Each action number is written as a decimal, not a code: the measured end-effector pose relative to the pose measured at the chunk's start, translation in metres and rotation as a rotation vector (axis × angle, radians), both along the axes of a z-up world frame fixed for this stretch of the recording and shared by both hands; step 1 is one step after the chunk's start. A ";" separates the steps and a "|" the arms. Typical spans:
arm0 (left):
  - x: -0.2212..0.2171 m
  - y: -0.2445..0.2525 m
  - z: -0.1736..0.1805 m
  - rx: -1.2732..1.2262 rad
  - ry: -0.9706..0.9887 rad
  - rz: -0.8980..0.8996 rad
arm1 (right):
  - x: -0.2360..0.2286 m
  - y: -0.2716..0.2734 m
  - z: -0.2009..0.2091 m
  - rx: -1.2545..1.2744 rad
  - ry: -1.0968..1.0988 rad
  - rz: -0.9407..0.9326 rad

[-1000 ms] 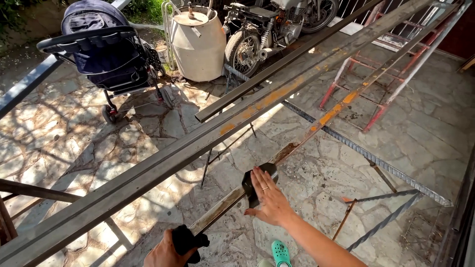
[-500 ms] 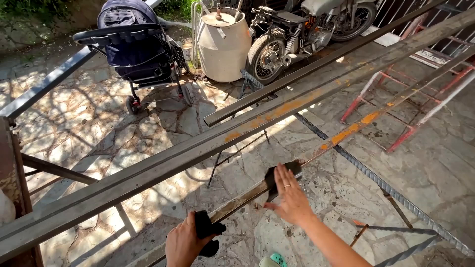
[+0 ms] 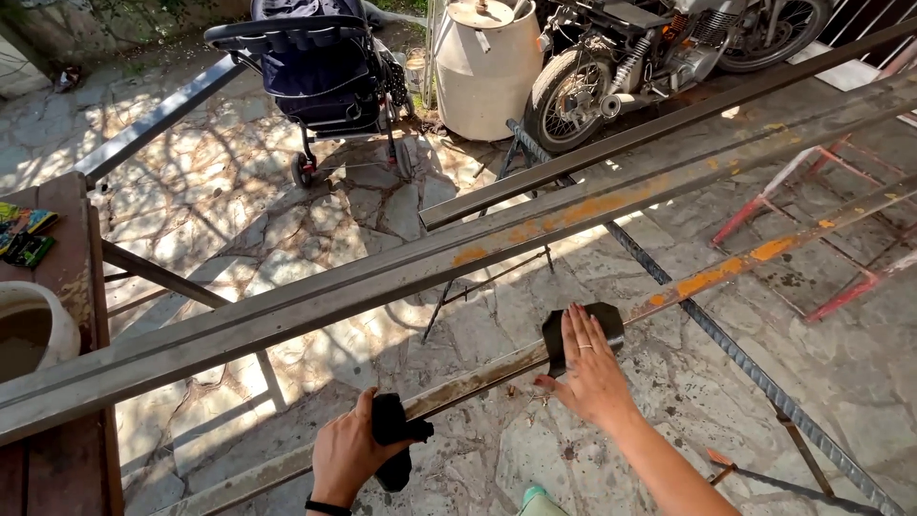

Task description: Sanding long metal bars with a piece of sandpaper to smooth the surface or remove rust.

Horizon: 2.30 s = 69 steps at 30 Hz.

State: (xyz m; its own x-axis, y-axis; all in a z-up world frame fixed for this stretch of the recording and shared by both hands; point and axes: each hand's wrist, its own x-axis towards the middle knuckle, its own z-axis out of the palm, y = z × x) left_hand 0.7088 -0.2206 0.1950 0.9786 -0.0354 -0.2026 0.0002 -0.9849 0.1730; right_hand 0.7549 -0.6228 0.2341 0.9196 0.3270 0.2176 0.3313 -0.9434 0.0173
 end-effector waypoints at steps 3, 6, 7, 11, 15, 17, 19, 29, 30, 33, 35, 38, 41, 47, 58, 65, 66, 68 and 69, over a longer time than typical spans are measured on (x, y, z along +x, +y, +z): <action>0.001 0.001 -0.006 0.083 0.005 0.016 | 0.009 0.050 0.025 -0.076 0.255 0.054; -0.004 0.000 -0.006 0.074 0.017 0.035 | -0.028 0.063 0.010 -0.210 -0.242 0.209; -0.002 -0.001 -0.004 0.072 0.017 0.032 | -0.028 0.048 0.008 -0.211 -0.242 0.206; -0.005 -0.003 -0.008 0.103 0.025 0.065 | -0.016 -0.020 0.002 -0.025 0.035 0.127; -0.007 -0.006 -0.004 0.072 -0.029 0.101 | 0.020 -0.019 0.009 -0.064 0.140 0.042; -0.007 -0.006 -0.003 0.083 -0.046 0.091 | 0.006 0.001 0.012 -0.053 0.163 0.118; -0.008 -0.006 -0.004 0.091 -0.062 0.086 | -0.008 0.001 0.011 -0.046 0.188 0.200; -0.009 -0.007 -0.008 0.107 -0.059 0.081 | 0.031 -0.057 -0.012 -0.148 -0.179 -0.011; -0.005 -0.007 -0.006 0.093 -0.073 0.075 | 0.036 -0.045 -0.014 -0.258 -0.306 -0.003; -0.005 -0.004 -0.010 0.081 -0.032 0.082 | -0.005 -0.024 -0.003 -0.029 -0.031 0.122; -0.010 -0.005 -0.009 0.079 -0.049 0.072 | -0.010 -0.041 -0.002 0.005 0.024 0.071; -0.009 -0.004 -0.012 0.101 -0.053 0.076 | 0.015 -0.076 -0.003 0.021 -0.001 -0.031; -0.005 -0.004 -0.009 0.110 0.004 0.081 | 0.044 -0.077 -0.015 -0.275 -0.275 -0.150; 0.000 -0.001 -0.021 0.087 0.067 0.057 | -0.017 0.019 0.018 -0.021 0.194 -0.053; -0.006 0.007 -0.020 -0.022 -0.149 -0.077 | 0.008 0.051 -0.005 0.040 0.093 -0.197; -0.008 0.009 -0.016 -0.054 -0.222 -0.115 | -0.023 0.094 -0.010 0.040 -0.032 -0.150; -0.009 0.008 -0.017 -0.065 -0.227 -0.122 | -0.017 0.085 -0.013 0.019 -0.004 -0.235; -0.008 0.009 -0.011 -0.066 -0.212 -0.120 | -0.014 0.121 0.006 -0.009 0.095 -0.250; -0.008 0.008 -0.010 -0.066 -0.193 -0.111 | -0.014 0.138 0.014 -0.035 0.199 -0.258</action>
State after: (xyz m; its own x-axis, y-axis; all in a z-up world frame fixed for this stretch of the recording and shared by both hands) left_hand 0.7004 -0.2122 0.1849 0.9883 -0.1523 -0.0059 -0.1472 -0.9637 0.2229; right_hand 0.7408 -0.4852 0.2477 0.9965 0.0817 0.0177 0.0815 -0.9966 0.0102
